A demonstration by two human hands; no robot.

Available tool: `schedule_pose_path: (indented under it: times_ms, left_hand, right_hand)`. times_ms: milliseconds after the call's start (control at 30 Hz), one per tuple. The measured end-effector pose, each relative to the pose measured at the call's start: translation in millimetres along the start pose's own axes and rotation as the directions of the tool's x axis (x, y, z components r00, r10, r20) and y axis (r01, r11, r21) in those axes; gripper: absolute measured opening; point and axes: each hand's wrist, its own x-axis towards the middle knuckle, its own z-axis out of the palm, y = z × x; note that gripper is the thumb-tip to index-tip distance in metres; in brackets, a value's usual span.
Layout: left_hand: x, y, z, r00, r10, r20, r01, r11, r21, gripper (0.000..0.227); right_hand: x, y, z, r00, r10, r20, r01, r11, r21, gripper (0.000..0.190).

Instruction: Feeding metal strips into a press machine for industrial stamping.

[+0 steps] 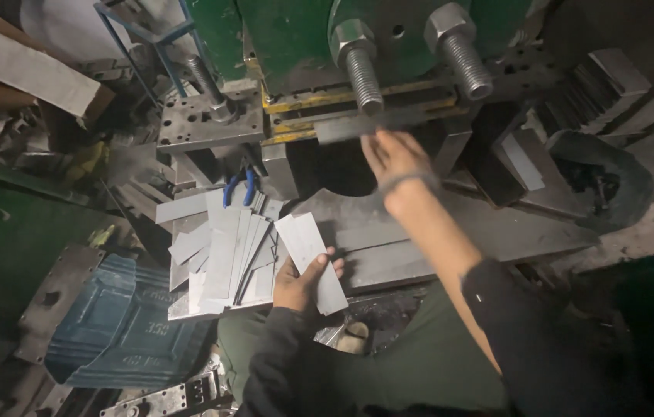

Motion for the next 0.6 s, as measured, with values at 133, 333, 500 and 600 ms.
schedule_pose_path:
  times_ms: [133,333,500,600]
  left_hand:
    - [1,-1,-1,1.0,-0.016,0.014,0.016,1.0,0.004,0.046]
    - [7,-6,-7,0.999,0.032,0.04,-0.031,0.999,-0.007,0.043]
    - [13,-10,-10,0.999,0.022,0.047,-0.02,0.999,-0.031,0.047]
    - [7,-1,-1,0.999,-0.014,0.035,0.015,0.999,-0.047,0.043]
  right_hand:
    - [22,-5,33,0.985,0.133,-0.113,-0.124,0.989,0.084,0.038]
    - [38,1,28,0.985,0.031,-0.172,-0.059,0.985,-0.162,0.033]
    - [57,-3,8,0.992,0.02,-0.122,-0.054,0.959,-0.28,0.049]
    - [47,-5,12,0.992,0.017,-0.122,-0.054,0.949,-0.311,0.043]
